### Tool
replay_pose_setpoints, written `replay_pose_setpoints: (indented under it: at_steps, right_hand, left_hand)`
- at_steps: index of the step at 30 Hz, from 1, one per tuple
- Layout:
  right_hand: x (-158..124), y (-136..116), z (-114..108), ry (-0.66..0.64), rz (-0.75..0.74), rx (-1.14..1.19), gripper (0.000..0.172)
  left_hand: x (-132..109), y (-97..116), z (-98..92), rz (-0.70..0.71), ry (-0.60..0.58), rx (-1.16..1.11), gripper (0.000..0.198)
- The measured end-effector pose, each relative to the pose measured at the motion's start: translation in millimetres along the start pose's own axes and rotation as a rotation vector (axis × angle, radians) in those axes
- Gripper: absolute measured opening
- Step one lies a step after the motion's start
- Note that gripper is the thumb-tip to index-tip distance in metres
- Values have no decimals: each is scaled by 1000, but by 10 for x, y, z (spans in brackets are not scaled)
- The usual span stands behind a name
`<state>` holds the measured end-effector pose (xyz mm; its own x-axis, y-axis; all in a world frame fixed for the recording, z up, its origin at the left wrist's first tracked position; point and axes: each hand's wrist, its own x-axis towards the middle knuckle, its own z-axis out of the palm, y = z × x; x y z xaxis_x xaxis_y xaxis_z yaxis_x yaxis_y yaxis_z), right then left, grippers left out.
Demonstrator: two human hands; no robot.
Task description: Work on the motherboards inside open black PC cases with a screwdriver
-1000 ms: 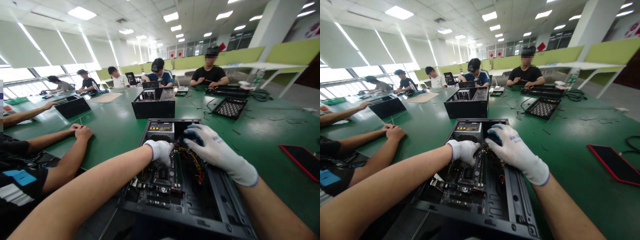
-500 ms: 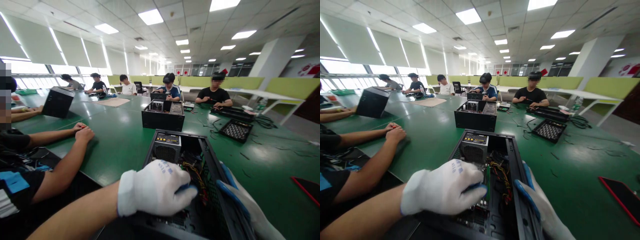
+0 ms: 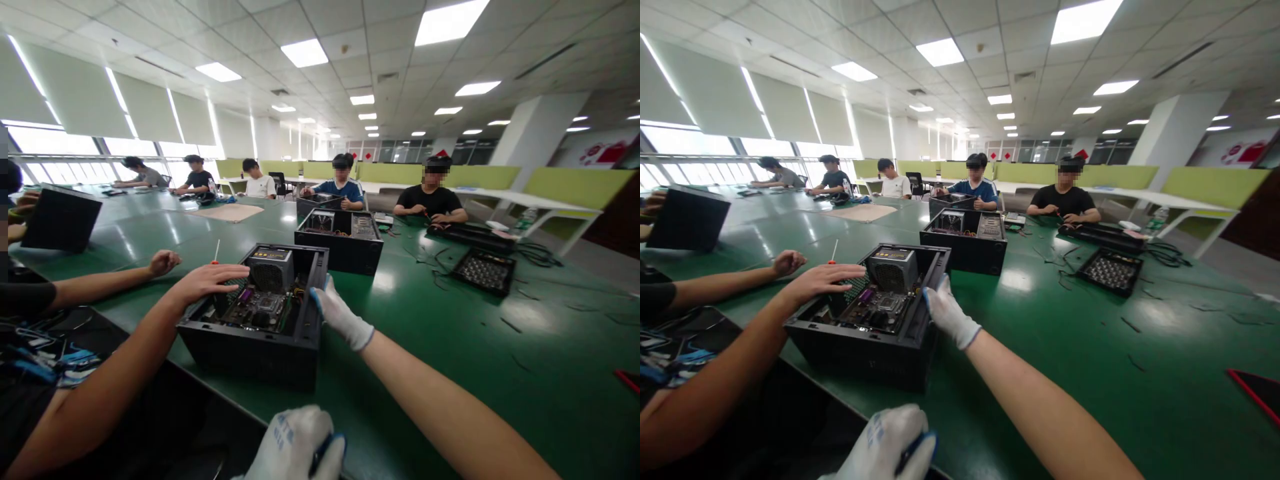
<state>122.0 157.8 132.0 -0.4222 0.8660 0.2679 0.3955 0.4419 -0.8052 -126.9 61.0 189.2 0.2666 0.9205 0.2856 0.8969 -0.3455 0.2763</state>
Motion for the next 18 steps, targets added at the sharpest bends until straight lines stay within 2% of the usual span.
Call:
replay_pose_setpoints:
  at_steps: [2, 4, 5, 6, 7, 9, 11, 13, 18]
  right_hand:
    - [251, -49, 129, -46, 6, -92, 40]
    - [413, -44, 190, -89, 9, -184, 41]
    - [465, -20, 198, -111, 10, -230, 42]
    - [504, 18, 189, -133, 11, -277, 44]
    - [540, 67, 164, -155, 14, -327, 47]
    - [628, 188, 59, -191, 28, -438, 62]
    - [778, 322, -119, -190, 52, -561, 81]
    - [996, 448, -349, -141, 78, -689, 86]
    - [1590, 706, -910, 38, 155, -951, 54]
  left_hand:
    - [-279, 404, 497, 39, -74, -10, 19]
    - [-526, 711, 997, 61, -126, -28, 21]
    - [-616, 796, 1223, 62, -141, -39, 15]
    - [-680, 834, 1426, 36, -135, -57, 19]
    - [-722, 835, 1601, -34, -52, -93, 23]
    - [-755, 776, 1860, -85, 50, -158, 25]
    - [-754, 718, 1997, -113, 99, -174, 26]
    - [-737, 709, 2030, -131, 75, -129, 27]
    - [-640, 774, 1834, -79, -86, 2, 28]
